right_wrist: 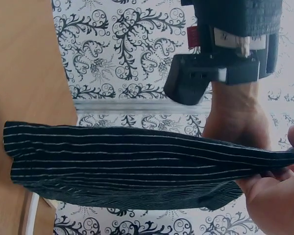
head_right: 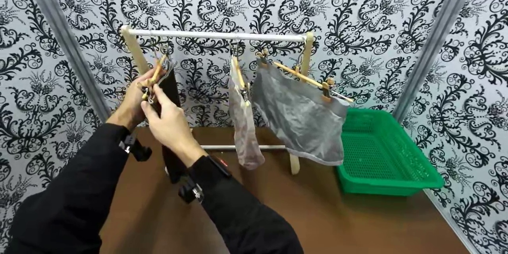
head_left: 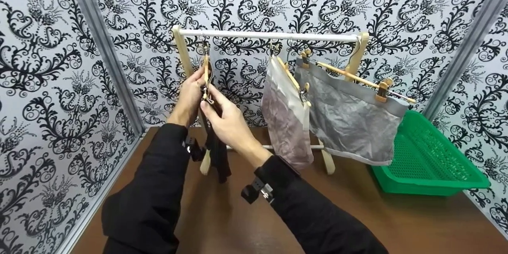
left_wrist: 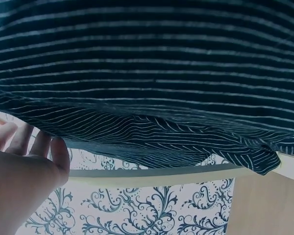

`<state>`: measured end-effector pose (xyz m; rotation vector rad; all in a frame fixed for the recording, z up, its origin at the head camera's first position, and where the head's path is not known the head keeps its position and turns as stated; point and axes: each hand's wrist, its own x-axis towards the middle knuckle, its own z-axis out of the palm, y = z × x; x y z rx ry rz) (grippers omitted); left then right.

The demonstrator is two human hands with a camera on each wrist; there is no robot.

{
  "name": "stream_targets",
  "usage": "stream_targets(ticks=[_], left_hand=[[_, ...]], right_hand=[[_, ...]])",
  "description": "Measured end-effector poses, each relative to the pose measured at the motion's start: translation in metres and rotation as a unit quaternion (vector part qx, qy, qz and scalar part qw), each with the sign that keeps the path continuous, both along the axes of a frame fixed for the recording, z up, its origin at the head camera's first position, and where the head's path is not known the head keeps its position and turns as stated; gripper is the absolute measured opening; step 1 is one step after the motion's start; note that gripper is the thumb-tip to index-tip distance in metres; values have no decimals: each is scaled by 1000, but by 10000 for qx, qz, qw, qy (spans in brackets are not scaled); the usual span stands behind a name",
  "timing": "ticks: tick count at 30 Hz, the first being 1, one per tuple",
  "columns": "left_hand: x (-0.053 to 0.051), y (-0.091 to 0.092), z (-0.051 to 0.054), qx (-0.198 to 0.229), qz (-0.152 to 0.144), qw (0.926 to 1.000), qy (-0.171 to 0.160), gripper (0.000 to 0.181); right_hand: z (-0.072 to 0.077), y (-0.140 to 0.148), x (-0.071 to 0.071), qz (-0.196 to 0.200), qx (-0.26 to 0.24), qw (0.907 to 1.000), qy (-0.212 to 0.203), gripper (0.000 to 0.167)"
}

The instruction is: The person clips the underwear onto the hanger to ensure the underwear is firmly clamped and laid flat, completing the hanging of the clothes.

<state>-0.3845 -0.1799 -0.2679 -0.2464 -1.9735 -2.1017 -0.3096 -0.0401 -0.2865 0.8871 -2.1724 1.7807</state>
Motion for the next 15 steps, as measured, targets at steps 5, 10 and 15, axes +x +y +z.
stream_targets(ticks=[5,10,15], left_hand=[[8,-3,-5,-258,-41,9995,154,50],[23,-11,-20,-694,-162,9966,423,53],[44,-19,-32,-1272,119,9874,938,55]], right_hand=[[0,13,3,225,78,9996,130,61],[3,35,15,594,114,9962,623,62],[6,69,30,399,381,9916,1172,61]])
